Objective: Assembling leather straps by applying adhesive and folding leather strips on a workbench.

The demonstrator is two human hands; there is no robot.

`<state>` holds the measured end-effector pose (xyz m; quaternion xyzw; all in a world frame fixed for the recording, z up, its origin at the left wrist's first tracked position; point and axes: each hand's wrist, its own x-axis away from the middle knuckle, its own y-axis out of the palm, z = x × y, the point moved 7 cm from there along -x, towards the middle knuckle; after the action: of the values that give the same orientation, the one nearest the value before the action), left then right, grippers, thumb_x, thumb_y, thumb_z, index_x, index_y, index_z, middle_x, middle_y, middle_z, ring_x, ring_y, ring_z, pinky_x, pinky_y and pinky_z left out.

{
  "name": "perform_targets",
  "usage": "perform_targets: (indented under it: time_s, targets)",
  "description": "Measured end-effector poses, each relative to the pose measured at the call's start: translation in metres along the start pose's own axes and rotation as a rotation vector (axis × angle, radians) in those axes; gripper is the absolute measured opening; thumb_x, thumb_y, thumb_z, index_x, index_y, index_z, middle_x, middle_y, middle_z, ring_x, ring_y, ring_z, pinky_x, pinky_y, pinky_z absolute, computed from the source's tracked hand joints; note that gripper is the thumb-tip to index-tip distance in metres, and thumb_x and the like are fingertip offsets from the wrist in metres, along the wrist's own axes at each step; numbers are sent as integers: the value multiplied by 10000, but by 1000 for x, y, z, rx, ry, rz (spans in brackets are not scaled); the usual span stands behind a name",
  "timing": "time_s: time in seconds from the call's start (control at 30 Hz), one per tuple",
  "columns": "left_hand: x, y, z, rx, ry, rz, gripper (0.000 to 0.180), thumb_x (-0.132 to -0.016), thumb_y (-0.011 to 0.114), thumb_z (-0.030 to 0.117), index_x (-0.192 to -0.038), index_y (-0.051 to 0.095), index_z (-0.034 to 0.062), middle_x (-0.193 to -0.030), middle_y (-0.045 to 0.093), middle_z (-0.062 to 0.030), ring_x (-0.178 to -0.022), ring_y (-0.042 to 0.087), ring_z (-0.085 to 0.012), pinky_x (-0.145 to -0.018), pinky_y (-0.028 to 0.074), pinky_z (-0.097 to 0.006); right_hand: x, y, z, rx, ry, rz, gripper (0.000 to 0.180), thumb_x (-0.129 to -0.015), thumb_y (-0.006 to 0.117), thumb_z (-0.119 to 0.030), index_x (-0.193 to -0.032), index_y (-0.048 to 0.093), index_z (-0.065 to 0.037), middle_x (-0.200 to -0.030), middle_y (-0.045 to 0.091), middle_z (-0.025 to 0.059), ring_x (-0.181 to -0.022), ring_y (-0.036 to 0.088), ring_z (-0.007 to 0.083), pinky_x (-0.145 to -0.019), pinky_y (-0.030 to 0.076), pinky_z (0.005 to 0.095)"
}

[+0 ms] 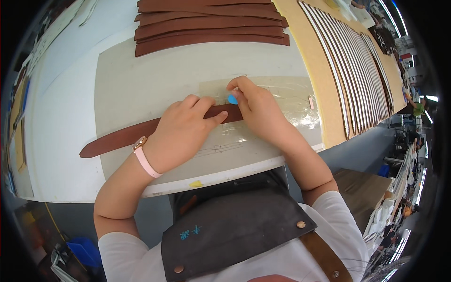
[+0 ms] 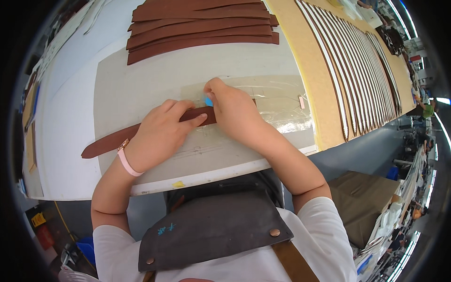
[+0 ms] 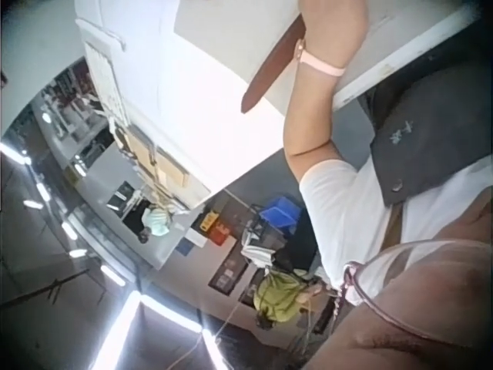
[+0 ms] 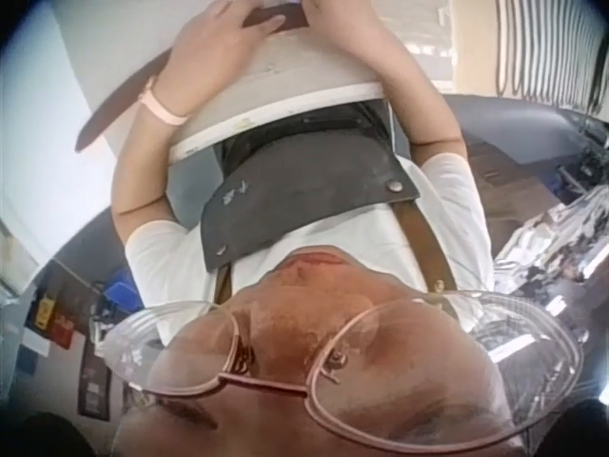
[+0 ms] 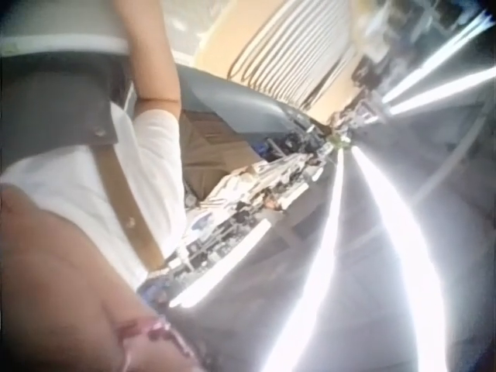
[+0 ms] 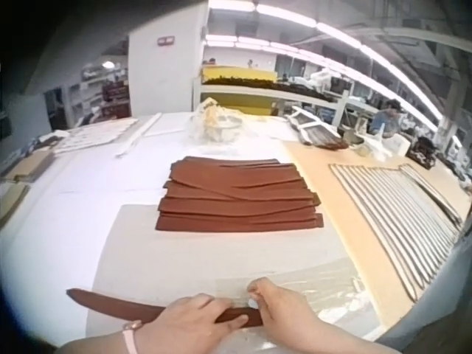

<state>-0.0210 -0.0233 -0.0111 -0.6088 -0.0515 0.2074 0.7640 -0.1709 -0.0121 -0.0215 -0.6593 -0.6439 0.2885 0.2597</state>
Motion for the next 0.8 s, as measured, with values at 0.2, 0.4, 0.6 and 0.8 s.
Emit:
perform_targets:
  time_s: [0.2,0.4,0.6,0.8]
  targets:
    - [1,1,-1,-5,-22,-10,445,-809,642,25,-1232,734,130,-1210,604,-61,-1061,574,-233,-915,510,-351,4,2,-1,-13,10,16,89,-1001,539,-72,-1074,523,-25,-925,700,219,-847,684,426,-733,532,488]
    - [0,2,-3,6,-27,-8,440,-807,637,21,-1223,734,127,-1212,604,-60,-1064,568,-241,-921,508,-355,2,13,-4,175,-51,57,73,-980,603,-69,-1004,542,-37,-837,666,182,-752,654,391,-651,505,453]
    - [0,0,0,13,-22,-13,419,-813,631,27,-1206,741,123,-1224,602,-64,-1094,557,-245,-932,503,-358,3,19,-15,321,-142,78,92,-968,614,-89,-979,538,-40,-810,651,171,-748,653,394,-641,506,464]
    - [1,2,-1,3,-27,-23,428,-804,641,26,-1209,742,121,-1242,600,-70,-1093,562,-249,-929,508,-357,2,14,-10,194,-80,133,102,-957,635,-88,-987,546,-47,-795,663,166,-708,659,376,-613,506,444]
